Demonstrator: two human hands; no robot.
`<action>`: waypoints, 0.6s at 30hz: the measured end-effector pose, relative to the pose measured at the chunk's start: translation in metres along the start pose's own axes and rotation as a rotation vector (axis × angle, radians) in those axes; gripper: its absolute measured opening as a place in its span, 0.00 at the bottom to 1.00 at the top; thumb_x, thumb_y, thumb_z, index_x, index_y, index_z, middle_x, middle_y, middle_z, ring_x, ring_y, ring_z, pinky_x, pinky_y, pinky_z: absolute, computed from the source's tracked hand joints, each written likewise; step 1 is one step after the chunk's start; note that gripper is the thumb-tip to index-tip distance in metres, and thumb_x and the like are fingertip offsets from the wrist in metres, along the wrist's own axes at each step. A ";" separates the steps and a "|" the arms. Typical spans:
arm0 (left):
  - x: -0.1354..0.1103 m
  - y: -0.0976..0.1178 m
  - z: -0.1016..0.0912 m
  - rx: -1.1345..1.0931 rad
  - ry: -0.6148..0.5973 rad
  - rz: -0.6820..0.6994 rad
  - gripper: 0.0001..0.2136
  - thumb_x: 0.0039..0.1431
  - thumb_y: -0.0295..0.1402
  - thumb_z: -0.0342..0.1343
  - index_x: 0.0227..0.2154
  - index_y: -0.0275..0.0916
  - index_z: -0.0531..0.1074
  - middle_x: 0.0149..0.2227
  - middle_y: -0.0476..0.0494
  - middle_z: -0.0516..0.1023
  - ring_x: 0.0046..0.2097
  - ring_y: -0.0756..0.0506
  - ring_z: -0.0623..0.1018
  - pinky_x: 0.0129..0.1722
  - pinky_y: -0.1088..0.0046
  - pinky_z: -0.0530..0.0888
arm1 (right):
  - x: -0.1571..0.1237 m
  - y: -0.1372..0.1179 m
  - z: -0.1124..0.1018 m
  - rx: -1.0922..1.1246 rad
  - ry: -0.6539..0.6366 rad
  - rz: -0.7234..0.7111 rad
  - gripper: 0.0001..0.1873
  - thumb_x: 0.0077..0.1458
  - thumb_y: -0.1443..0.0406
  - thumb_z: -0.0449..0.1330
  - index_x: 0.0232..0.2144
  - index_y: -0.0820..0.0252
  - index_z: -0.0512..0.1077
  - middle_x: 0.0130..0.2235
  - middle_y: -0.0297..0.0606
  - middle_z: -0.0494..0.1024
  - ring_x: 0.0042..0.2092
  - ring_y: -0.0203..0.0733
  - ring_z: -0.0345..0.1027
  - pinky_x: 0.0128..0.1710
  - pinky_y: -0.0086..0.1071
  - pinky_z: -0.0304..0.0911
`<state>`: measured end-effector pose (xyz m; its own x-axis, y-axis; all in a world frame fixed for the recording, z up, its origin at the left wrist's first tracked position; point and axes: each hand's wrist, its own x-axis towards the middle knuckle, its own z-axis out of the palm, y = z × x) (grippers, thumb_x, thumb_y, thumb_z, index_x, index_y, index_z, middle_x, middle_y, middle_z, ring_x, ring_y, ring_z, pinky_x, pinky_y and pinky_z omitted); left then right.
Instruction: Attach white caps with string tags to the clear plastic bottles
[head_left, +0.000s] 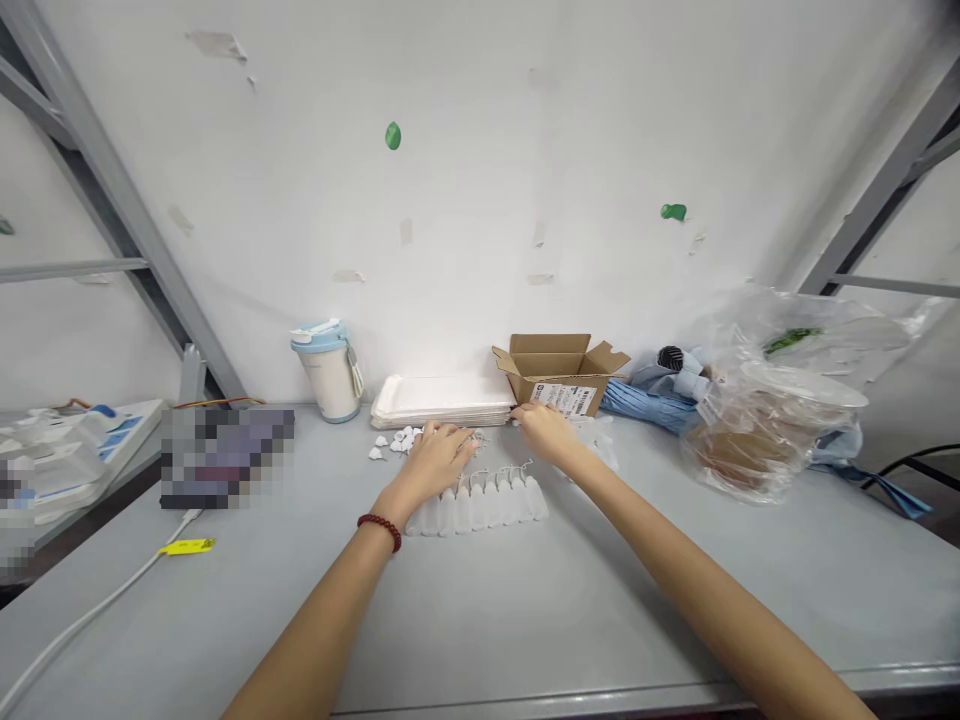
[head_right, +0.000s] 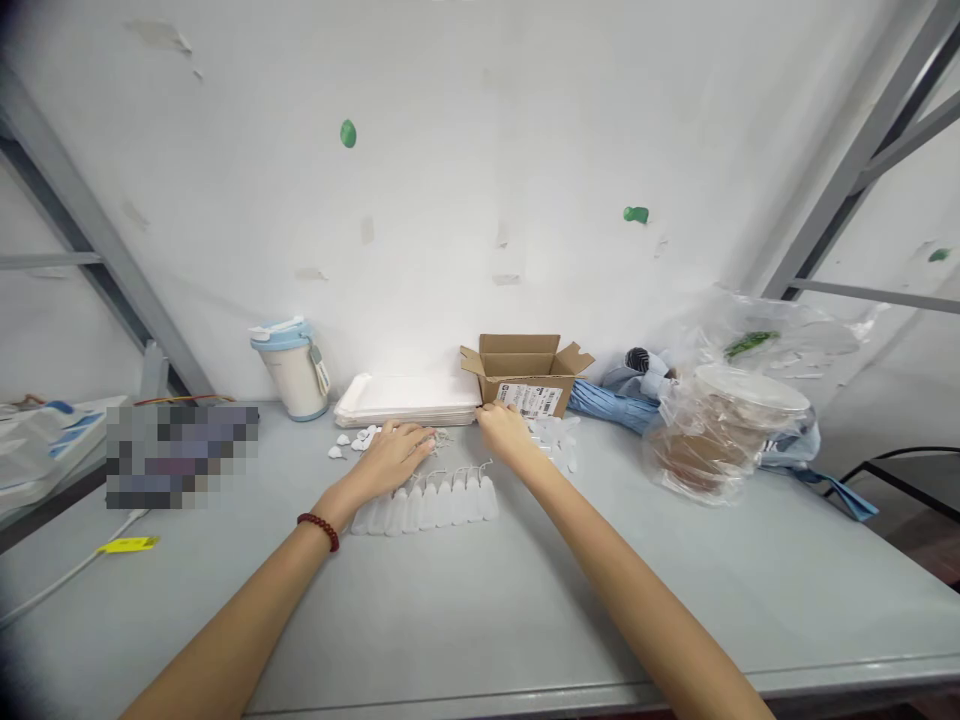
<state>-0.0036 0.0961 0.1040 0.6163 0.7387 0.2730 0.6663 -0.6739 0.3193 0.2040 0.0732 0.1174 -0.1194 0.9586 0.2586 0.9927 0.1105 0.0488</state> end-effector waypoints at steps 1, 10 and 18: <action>-0.001 0.000 0.000 -0.006 -0.014 -0.009 0.19 0.62 0.43 0.38 0.47 0.43 0.69 0.46 0.41 0.73 0.50 0.36 0.65 0.46 0.55 0.64 | -0.001 -0.001 0.002 -0.021 -0.004 -0.002 0.17 0.51 0.79 0.48 0.36 0.63 0.72 0.40 0.47 0.76 0.46 0.48 0.65 0.40 0.33 0.54; -0.004 0.009 -0.004 -0.048 0.030 0.035 0.18 0.61 0.44 0.40 0.37 0.39 0.71 0.43 0.41 0.74 0.50 0.38 0.65 0.48 0.55 0.61 | 0.001 -0.004 0.013 -0.100 -0.059 -0.060 0.18 0.50 0.81 0.49 0.39 0.65 0.71 0.41 0.48 0.74 0.47 0.48 0.64 0.41 0.32 0.54; -0.004 0.011 -0.007 -0.252 0.199 -0.027 0.15 0.60 0.35 0.44 0.44 0.38 0.71 0.48 0.41 0.74 0.53 0.41 0.67 0.51 0.61 0.65 | 0.006 -0.003 0.012 0.029 0.008 -0.036 0.16 0.47 0.81 0.50 0.34 0.65 0.71 0.38 0.49 0.75 0.44 0.47 0.66 0.42 0.32 0.55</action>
<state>-0.0015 0.0857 0.1128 0.4889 0.7613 0.4259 0.5407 -0.6476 0.5369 0.2003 0.0819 0.1075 -0.1553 0.9516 0.2653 0.9878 0.1528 0.0301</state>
